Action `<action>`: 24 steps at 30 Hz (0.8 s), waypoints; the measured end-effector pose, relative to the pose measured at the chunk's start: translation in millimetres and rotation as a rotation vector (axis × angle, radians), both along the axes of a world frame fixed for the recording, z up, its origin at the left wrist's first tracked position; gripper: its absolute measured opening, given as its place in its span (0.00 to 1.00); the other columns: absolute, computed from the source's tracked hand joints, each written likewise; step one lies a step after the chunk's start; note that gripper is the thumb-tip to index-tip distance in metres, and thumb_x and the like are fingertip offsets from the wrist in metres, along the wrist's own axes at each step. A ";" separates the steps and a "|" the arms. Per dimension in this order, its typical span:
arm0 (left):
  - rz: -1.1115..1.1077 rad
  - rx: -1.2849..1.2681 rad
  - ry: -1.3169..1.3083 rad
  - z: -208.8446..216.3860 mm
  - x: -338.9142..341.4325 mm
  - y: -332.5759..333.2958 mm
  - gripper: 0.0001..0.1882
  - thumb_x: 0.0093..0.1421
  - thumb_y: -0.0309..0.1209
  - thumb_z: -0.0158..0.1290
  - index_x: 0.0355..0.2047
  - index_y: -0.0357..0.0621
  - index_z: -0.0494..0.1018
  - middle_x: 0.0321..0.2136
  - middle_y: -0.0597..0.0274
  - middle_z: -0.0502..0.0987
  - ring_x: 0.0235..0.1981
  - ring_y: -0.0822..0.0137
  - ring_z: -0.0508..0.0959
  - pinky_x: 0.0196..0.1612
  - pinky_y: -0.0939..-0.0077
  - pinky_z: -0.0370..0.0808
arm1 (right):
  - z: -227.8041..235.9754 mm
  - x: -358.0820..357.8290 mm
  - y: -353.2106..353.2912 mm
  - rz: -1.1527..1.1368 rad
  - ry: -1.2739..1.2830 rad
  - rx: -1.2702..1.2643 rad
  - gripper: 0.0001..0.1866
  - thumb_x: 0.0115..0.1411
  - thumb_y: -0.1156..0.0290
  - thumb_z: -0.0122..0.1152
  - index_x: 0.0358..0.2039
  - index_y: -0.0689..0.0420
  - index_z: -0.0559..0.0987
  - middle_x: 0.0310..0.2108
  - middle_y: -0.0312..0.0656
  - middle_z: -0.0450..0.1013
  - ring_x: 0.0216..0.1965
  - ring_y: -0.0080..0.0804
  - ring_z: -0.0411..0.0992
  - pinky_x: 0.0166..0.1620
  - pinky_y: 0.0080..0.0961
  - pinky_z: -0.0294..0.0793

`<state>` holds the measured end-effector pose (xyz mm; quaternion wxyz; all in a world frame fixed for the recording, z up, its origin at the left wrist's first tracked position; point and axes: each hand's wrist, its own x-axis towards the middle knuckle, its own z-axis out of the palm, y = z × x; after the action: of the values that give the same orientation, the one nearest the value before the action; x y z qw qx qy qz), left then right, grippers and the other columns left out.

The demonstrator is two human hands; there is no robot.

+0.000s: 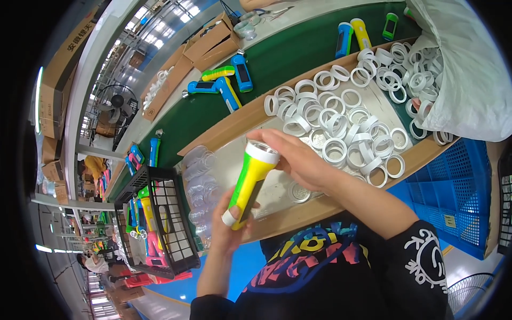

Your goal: Assembling plastic toy flashlights by fitting white rings onto the bodies.

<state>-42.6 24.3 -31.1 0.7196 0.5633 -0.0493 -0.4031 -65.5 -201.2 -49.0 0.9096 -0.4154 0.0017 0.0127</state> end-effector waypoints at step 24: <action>-0.300 -0.772 0.713 -21.4 -67.4 -37.0 0.40 0.49 0.40 0.61 0.58 0.42 0.54 0.26 0.57 0.64 0.14 0.72 0.65 0.14 0.82 0.63 | -1.0 -19.7 30.5 0.006 -0.365 0.665 0.13 0.53 0.62 0.60 0.31 0.52 0.66 0.37 0.48 0.69 0.42 0.49 0.73 0.52 0.41 0.69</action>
<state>-110.0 -12.7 -52.5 0.7807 0.0732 -0.0267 -0.6200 -85.2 -170.7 -50.0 0.9801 -0.0928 -0.1655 -0.0589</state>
